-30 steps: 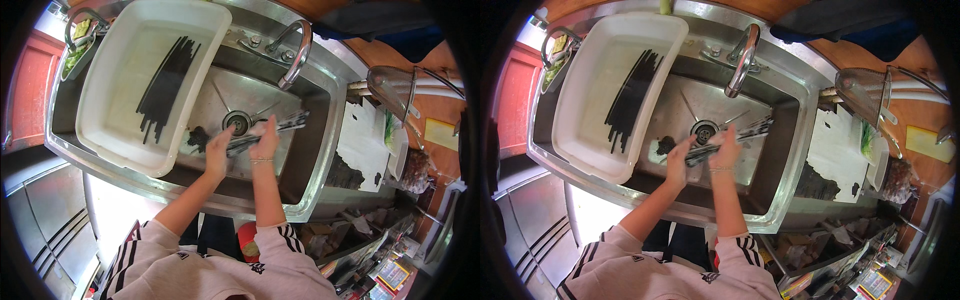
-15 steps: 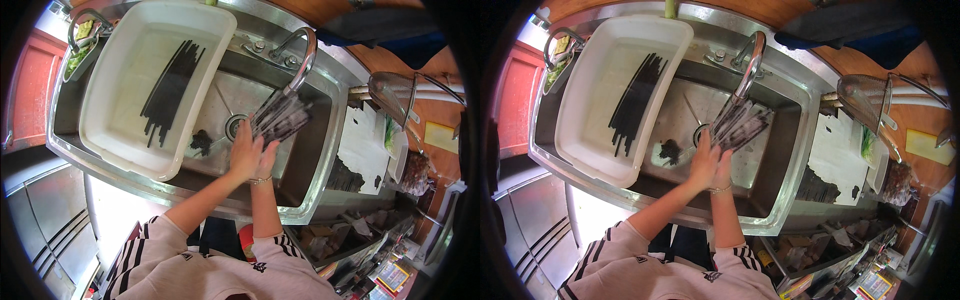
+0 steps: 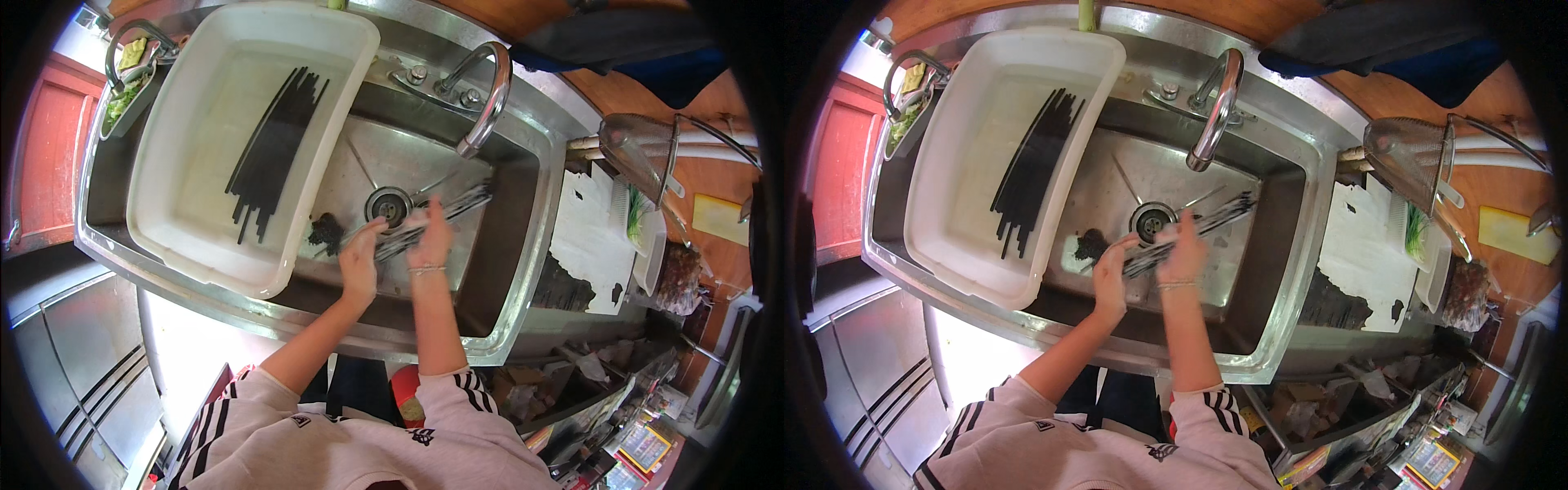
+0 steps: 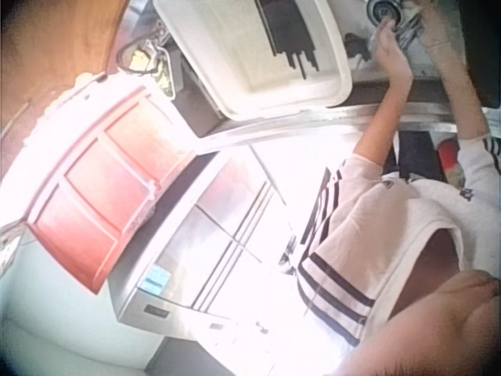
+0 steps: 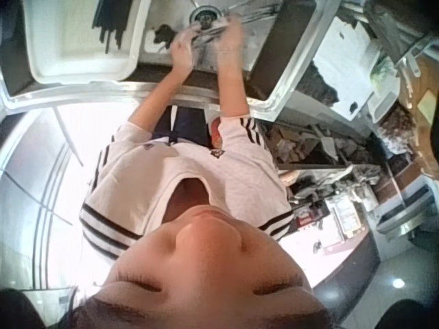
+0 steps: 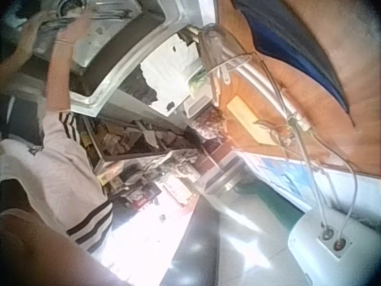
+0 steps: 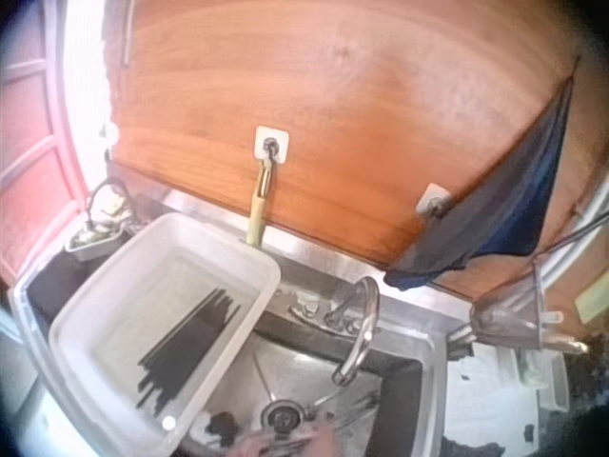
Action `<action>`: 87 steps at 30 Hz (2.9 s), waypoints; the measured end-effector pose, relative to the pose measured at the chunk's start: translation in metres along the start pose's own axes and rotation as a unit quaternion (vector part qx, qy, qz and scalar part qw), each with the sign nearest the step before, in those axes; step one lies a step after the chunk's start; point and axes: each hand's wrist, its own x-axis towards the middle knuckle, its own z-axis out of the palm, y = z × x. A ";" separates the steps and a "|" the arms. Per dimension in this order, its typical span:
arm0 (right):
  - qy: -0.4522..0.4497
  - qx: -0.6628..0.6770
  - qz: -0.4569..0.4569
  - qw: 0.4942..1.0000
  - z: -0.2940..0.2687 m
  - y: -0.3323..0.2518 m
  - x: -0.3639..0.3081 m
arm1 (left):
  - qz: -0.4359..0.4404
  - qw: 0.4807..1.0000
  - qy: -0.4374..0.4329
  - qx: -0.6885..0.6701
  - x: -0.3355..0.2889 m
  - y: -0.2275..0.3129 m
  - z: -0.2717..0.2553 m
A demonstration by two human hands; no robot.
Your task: The person repeatedly washes bundles of black chopsticks under running water in a kitchen sink. They rinse the chopsticks, place them in a white tub, and occasionally move to a nearby counter before returning to the sink to continue washing.
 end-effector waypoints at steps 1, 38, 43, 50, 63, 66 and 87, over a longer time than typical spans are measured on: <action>-0.030 -0.029 0.020 0.999 -0.002 0.008 -0.007 | -0.013 0.998 0.032 -0.057 0.001 0.000 0.000; -0.228 0.037 0.009 0.973 -0.040 0.006 -0.051 | 0.011 0.959 -0.090 0.269 0.013 0.029 0.054; -0.307 0.068 0.033 0.949 -0.028 -0.001 -0.065 | 0.036 0.928 -0.084 0.362 0.013 0.031 0.047; -0.345 -0.116 -0.114 0.925 -0.002 -0.015 -0.070 | 0.134 0.969 -0.129 0.164 0.020 0.033 0.045; -0.372 -0.032 -0.046 0.926 -0.027 0.010 -0.062 | 0.030 0.958 -0.088 0.270 0.018 0.029 0.046; -0.239 -0.182 -0.137 0.944 -0.021 -0.004 -0.035 | 0.076 0.946 -0.162 0.269 0.004 0.022 0.036; -0.323 -0.174 -0.179 0.913 -0.013 -0.014 -0.069 | 0.099 0.914 -0.120 0.375 0.034 0.039 0.053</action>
